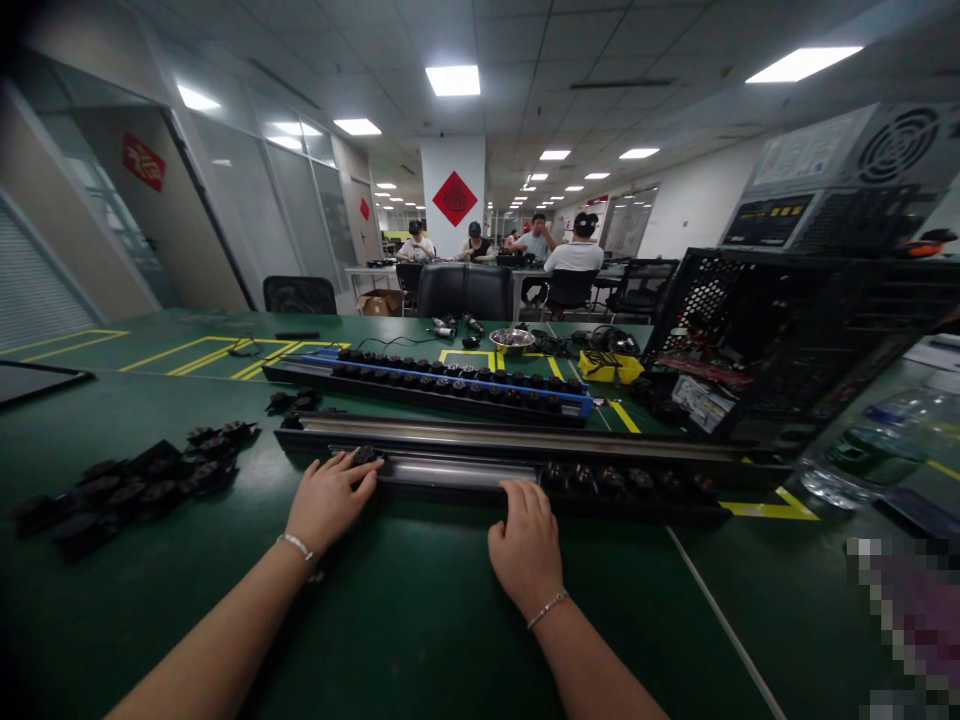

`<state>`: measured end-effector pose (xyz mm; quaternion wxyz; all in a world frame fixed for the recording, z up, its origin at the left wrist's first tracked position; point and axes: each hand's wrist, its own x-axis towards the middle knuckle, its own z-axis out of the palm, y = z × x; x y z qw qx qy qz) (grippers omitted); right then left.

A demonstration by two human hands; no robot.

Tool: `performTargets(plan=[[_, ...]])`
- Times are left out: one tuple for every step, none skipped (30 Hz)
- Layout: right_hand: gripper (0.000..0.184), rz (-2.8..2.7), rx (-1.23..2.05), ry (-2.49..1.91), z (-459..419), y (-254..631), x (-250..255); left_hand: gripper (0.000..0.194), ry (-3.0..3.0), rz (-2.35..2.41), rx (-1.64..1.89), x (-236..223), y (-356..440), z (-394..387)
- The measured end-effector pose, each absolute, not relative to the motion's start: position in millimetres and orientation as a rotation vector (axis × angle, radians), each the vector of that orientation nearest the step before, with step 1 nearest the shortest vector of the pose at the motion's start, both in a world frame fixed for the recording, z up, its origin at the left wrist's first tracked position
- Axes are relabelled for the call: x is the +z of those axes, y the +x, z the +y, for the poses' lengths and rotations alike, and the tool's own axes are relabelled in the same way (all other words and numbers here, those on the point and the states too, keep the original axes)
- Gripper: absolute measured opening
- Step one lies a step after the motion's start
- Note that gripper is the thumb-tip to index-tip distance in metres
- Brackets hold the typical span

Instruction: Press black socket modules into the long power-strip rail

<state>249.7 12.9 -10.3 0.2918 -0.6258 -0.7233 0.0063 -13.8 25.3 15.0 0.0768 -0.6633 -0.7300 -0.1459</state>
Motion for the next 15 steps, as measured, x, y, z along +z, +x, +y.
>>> performTargets(plan=[[0.048, -1.927, 0.012, -1.660, 12.9, 250.5, -10.7, 0.034, -1.983, -2.188, -0.444, 15.0, -13.9, 25.5], [0.048, -1.926, 0.011, -1.657, 12.9, 251.1, -10.8, 0.034, -1.977, -2.185, -0.448, 14.9, -14.0, 25.6], [0.048, -1.926, 0.015, -1.657, 12.7, 251.4, -10.8, 0.034, -1.970, -2.183, -0.450, 14.7, -14.2, 25.8], [0.048, -1.928, 0.020, -1.659, 12.5, 251.4, -10.6, 0.034, -1.964, -2.181, -0.446, 14.5, -14.5, 25.9], [0.048, -1.929, 0.025, -1.663, 12.3, 251.3, -10.4, 0.035, -1.958, -2.180, -0.438, 14.3, -14.9, 25.9], [0.048, -1.929, 0.028, -1.666, 12.2, 251.0, -10.2, 0.035, -1.955, -2.180, -0.427, 14.2, -15.3, 26.0], [0.048, -1.928, 0.028, -1.668, 12.0, 250.8, -10.1, 0.036, -1.954, -2.179, -0.417, 14.1, -15.8, 26.1], [0.048, -1.926, 0.026, -1.667, 12.0, 250.5, -10.2, 0.036, -1.954, -2.179, -0.408, 14.1, -16.3, 26.2], [0.049, -1.923, 0.025, -1.667, 12.0, 250.3, -10.3, 0.036, -1.955, -2.178, -0.402, 14.1, -16.7, 26.3], [0.049, -1.921, 0.025, -1.668, 12.1, 250.1, -10.5, 0.036, -1.955, -2.176, -0.400, 14.0, -17.0, 26.4], [0.049, -1.921, 0.029, -1.668, 12.2, 250.0, -10.7, 0.037, -1.955, -2.174, -0.401, 13.9, -17.3, 26.6], [0.049, -1.923, 0.035, -1.669, 12.4, 249.9, -10.9, 0.037, -1.954, -2.173, -0.403, 13.8, -17.6, 26.7], [0.049, -1.925, 0.041, -1.671, 12.6, 249.9, -11.1, 0.037, -1.953, -2.172, -0.404, 13.5, -17.7, 26.9], [0.049, -1.925, 0.045, -1.672, 12.8, 249.8, -11.4, 0.037, -1.952, -2.170, -0.405, 13.2, -17.8, 27.0], [0.048, -1.924, 0.045, -1.672, 13.1, 249.7, -11.6, 0.037, -1.950, -2.168, -0.406, 12.9, -17.9, 27.1]])
